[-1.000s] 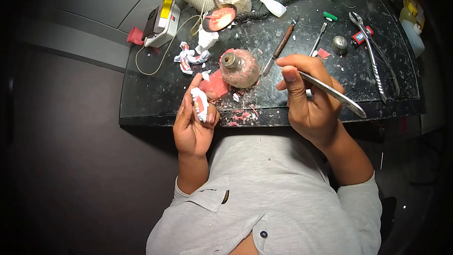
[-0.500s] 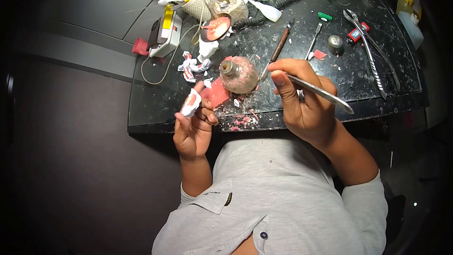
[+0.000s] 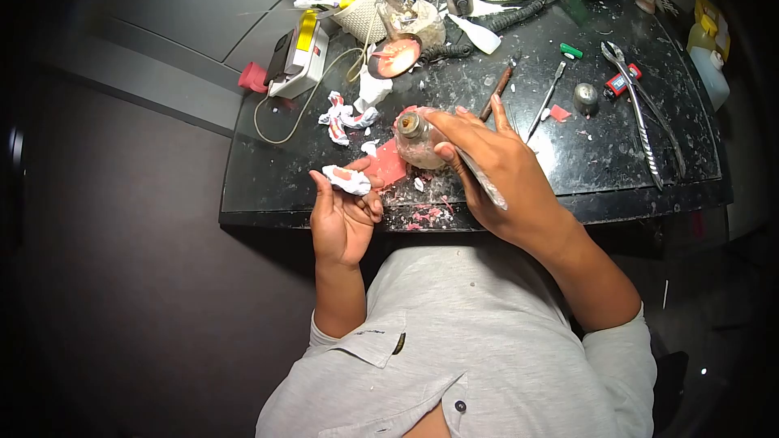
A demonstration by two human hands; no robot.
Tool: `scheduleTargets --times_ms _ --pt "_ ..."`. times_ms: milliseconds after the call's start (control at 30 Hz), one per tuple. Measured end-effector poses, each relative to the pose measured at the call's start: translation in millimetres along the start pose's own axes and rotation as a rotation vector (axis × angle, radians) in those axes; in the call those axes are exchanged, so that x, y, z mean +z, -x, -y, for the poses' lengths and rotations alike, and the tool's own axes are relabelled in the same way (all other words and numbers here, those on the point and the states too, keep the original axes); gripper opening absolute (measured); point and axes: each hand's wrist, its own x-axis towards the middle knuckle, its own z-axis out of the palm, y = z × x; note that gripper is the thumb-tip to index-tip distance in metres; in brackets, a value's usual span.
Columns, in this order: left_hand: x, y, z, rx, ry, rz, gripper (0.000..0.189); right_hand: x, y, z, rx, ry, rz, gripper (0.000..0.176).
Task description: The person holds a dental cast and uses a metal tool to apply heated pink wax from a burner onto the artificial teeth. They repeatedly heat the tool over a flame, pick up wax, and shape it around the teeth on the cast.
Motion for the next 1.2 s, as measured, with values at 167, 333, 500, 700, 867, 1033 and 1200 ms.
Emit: scheduleTargets --times_ms 167,333,500,700,867,1033,1200 --pt "17 4 -2 0.066 -0.218 -0.024 0.065 -5 0 1 0.010 -0.024 0.029 0.033" --pt "12 3 -3 0.103 -0.232 -0.026 0.056 -9 -1 5 0.005 -0.066 -0.015 0.030" --pt "2 2 -6 0.063 -0.344 -0.056 0.049 -13 3 1 0.041 -0.181 -0.041 0.027" --pt "8 -3 -9 0.061 -0.349 -0.088 0.045 -14 7 -3 0.093 -0.225 -0.107 0.023" --pt "22 -12 -3 0.198 -0.399 -0.103 0.046 -12 10 -6 0.118 -0.224 -0.249 0.024" --pt "26 -26 2 0.264 -0.480 -0.047 0.037 -16 11 -7 0.146 -0.184 -0.369 0.025" --pt "32 -32 7 0.262 -0.556 -0.123 0.028 -17 13 -9 0.142 -0.220 -0.395 0.025"
